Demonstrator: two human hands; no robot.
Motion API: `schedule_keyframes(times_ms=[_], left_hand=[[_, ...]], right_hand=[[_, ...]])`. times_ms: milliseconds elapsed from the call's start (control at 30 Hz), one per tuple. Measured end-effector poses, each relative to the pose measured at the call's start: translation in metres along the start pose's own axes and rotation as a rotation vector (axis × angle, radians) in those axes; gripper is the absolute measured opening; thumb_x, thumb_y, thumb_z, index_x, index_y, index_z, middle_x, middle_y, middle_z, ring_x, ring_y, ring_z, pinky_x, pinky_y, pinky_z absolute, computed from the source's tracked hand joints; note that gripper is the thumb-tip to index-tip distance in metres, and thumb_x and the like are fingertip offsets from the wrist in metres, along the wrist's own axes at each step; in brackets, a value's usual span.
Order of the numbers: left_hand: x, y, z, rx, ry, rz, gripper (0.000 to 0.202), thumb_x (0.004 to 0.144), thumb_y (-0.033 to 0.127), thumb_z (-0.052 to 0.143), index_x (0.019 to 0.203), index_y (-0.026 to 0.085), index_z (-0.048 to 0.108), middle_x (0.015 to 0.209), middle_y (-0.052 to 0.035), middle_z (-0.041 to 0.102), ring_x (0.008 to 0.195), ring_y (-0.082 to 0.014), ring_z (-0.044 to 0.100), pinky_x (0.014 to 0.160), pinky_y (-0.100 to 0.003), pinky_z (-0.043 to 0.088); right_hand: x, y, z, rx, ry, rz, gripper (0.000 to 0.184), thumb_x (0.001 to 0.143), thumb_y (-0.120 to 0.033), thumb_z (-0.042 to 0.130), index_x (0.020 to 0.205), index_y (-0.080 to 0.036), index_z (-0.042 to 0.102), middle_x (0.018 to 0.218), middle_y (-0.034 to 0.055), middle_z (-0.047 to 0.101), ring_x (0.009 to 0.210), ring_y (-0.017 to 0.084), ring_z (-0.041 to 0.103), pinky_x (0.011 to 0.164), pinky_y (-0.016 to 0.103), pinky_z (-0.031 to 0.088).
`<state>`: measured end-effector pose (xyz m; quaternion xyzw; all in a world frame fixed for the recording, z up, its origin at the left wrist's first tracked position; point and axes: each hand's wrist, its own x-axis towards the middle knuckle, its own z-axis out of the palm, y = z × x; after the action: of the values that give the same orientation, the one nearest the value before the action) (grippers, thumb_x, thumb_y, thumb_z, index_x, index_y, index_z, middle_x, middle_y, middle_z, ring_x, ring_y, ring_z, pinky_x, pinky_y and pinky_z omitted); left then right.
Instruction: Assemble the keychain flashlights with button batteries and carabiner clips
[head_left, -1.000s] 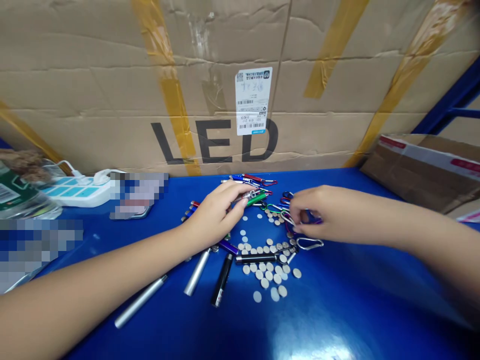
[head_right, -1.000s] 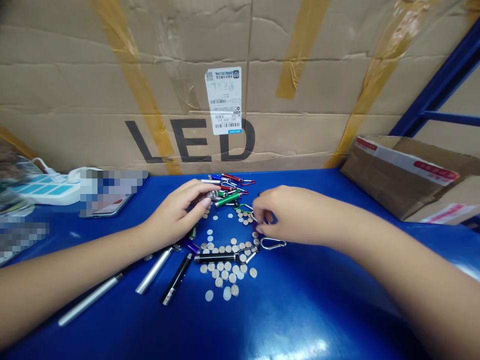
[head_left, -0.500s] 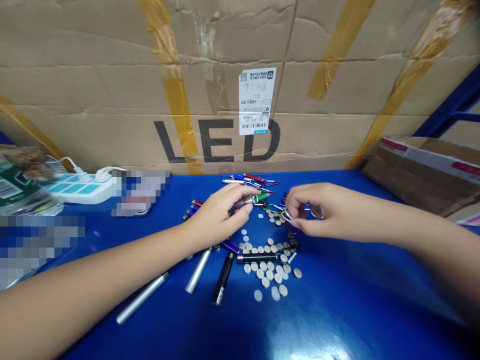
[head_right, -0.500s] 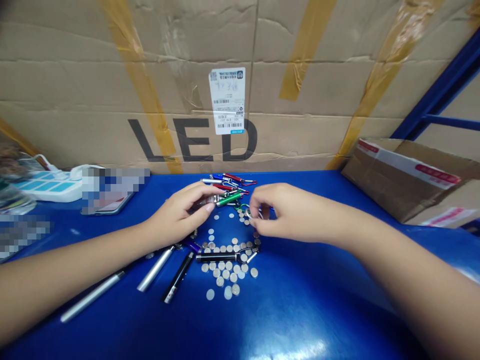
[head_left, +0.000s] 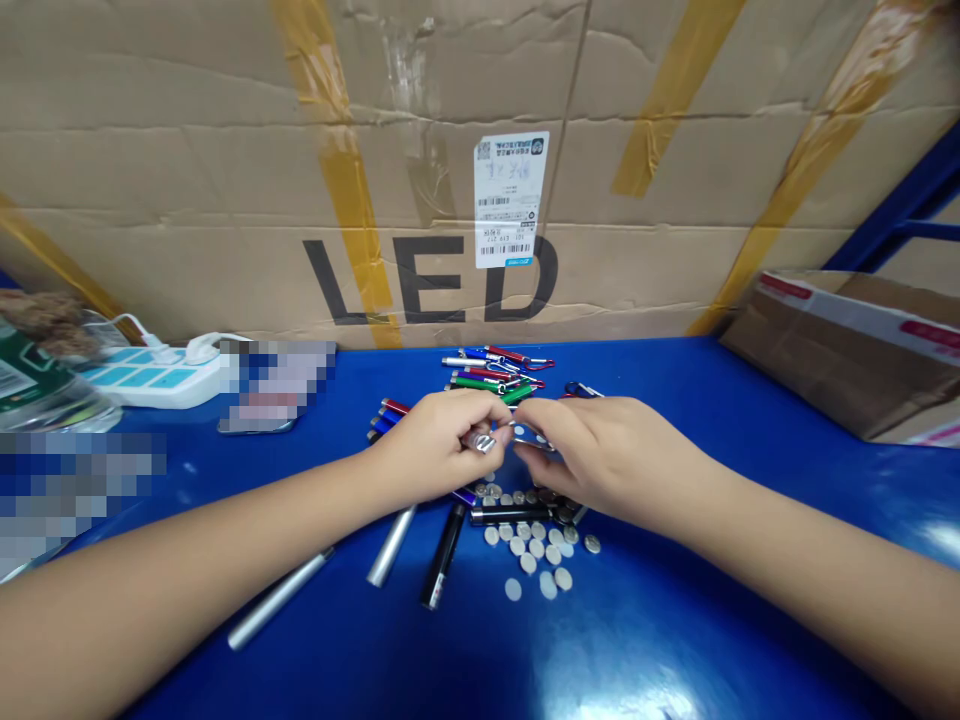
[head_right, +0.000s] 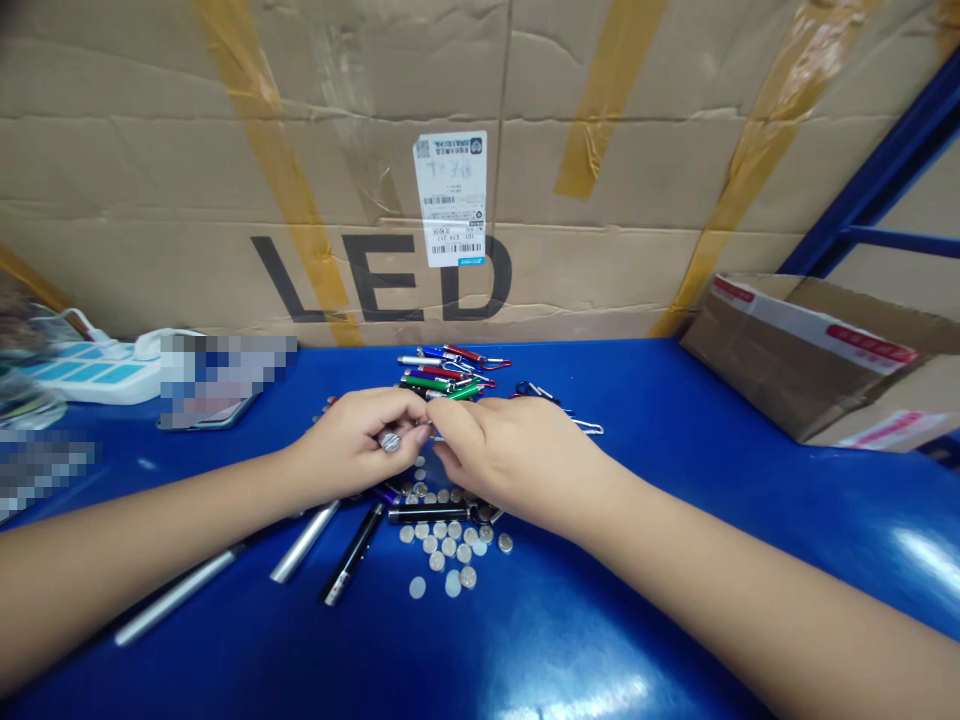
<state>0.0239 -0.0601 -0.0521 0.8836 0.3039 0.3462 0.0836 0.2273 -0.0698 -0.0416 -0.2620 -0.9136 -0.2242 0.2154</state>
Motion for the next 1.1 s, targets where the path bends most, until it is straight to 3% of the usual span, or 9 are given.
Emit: schedule_keyframes(times_ms=[200,333,467,600,700,900,1100], left_hand=[[0.001,0.003,-0.001,-0.035,-0.013,-0.078,0.009,0.081,0.017,0.051,0.073,0.016,0.055,0.057,0.0052,0.051,0.051,-0.0071,0.044,0.049,-0.018,0.036],[0.002,0.004,0.0,-0.039,-0.029,-0.121,0.009,0.081,0.018,0.05,0.073,0.017,0.055,0.058,0.0048,0.051,0.053,-0.0079,0.046,0.051,-0.019,0.036],[0.002,0.004,-0.001,-0.021,-0.07,-0.164,0.011,0.086,0.027,0.05,0.082,0.018,0.055,0.06,0.0044,0.051,0.054,-0.0094,0.046,0.052,-0.022,0.036],[-0.002,0.002,-0.001,0.017,-0.112,-0.176,0.022,0.087,0.03,0.048,0.104,0.016,0.046,0.08,-0.0017,0.057,0.065,-0.0137,0.052,0.06,-0.028,0.043],[-0.004,0.001,0.0,0.032,-0.153,-0.094,0.017,0.091,0.025,0.037,0.103,0.015,0.045,0.092,-0.0072,0.058,0.077,-0.0169,0.055,0.067,-0.033,0.046],[-0.002,0.001,0.003,0.016,-0.097,-0.044,0.02,0.096,0.025,0.033,0.103,0.016,0.049,0.099,-0.0087,0.06,0.089,-0.0186,0.057,0.078,-0.035,0.046],[0.0,0.003,0.002,-0.034,-0.062,-0.082,0.017,0.094,0.03,0.044,0.098,0.016,0.052,0.089,-0.0046,0.062,0.078,-0.0154,0.058,0.069,-0.029,0.047]], right_hand=[[0.004,-0.003,-0.001,-0.25,-0.195,0.029,0.029,0.093,-0.032,0.035,0.073,-0.018,0.052,0.045,0.0039,0.057,0.038,0.017,0.053,0.046,0.031,0.008],[0.01,-0.005,-0.001,-0.271,-0.408,0.091,0.026,0.093,-0.029,0.033,0.079,-0.016,0.051,0.053,0.0076,0.063,0.045,0.021,0.059,0.047,0.031,0.008],[0.015,-0.002,-0.004,-0.225,-0.519,0.199,0.024,0.092,-0.026,0.032,0.088,-0.013,0.052,0.061,0.0092,0.066,0.053,0.023,0.064,0.046,0.03,0.009],[0.018,0.0,-0.008,-0.162,-0.532,0.351,0.028,0.094,-0.027,0.028,0.094,-0.011,0.051,0.065,0.0103,0.067,0.057,0.023,0.065,0.046,0.028,0.015],[0.02,-0.002,-0.011,-0.095,-0.534,0.411,0.025,0.094,-0.026,0.029,0.096,-0.012,0.049,0.067,0.0095,0.067,0.058,0.023,0.064,0.047,0.027,0.019],[0.02,-0.004,-0.011,-0.049,-0.536,0.433,0.02,0.094,-0.025,0.03,0.097,-0.013,0.046,0.07,0.01,0.068,0.06,0.023,0.064,0.048,0.028,0.021],[0.018,-0.002,-0.006,-0.093,-0.501,0.405,0.021,0.093,-0.026,0.029,0.095,-0.013,0.045,0.068,0.0108,0.067,0.056,0.023,0.062,0.048,0.028,0.02]])
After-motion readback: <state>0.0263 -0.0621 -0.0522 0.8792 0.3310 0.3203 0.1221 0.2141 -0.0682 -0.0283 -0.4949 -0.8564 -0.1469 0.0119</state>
